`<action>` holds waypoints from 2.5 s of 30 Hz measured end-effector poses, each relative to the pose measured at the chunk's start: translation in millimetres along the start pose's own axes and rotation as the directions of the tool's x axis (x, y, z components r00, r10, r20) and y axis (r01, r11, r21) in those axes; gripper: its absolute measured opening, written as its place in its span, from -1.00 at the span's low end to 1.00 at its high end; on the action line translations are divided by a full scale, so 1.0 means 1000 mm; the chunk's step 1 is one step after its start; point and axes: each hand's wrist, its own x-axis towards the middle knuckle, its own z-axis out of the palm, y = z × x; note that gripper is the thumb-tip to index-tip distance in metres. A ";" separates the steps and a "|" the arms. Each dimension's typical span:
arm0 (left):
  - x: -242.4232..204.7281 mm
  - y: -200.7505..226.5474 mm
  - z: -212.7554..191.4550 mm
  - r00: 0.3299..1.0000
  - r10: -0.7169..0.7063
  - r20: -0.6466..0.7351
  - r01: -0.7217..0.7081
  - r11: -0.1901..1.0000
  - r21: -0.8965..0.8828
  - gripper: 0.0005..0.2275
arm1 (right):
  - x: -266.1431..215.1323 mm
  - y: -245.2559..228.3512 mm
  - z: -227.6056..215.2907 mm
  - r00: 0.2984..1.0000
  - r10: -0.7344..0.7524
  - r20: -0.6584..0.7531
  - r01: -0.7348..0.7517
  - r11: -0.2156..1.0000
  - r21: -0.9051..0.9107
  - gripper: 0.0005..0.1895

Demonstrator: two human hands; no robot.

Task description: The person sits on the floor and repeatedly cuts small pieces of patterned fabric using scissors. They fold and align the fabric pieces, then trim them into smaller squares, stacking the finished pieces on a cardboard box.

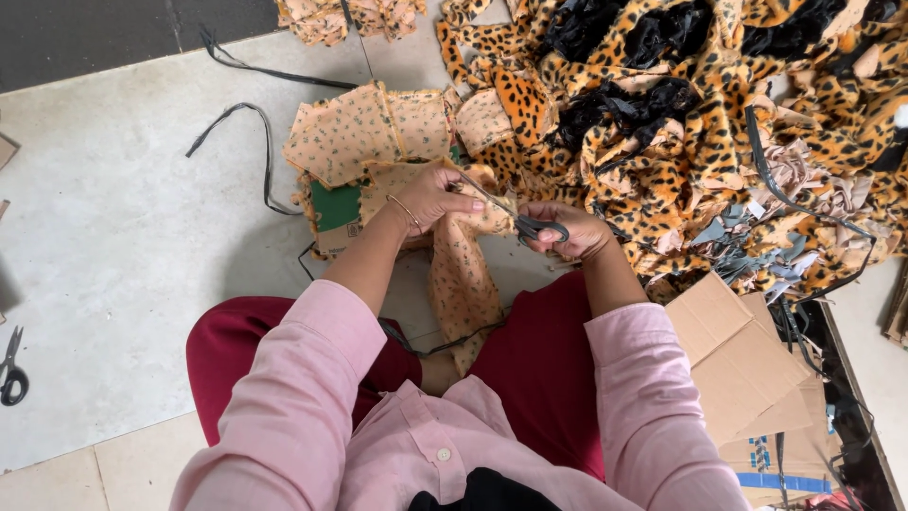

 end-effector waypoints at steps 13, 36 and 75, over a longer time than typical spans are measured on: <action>-0.008 0.009 0.012 0.999 0.043 0.025 -0.041 0.998 -0.057 -0.69 | 0.012 0.013 0.010 0.996 -0.034 -0.083 0.049 0.981 0.186 -0.40; -0.014 0.008 0.006 0.998 -0.006 0.066 0.005 1.000 0.005 -0.68 | 0.004 0.016 0.013 0.998 0.003 0.060 -0.016 0.977 0.213 -0.59; -0.018 0.008 0.010 1.000 -0.022 -0.002 0.022 0.991 0.131 -0.70 | -0.015 -0.021 0.011 0.815 0.034 -0.578 0.059 0.988 0.140 -0.71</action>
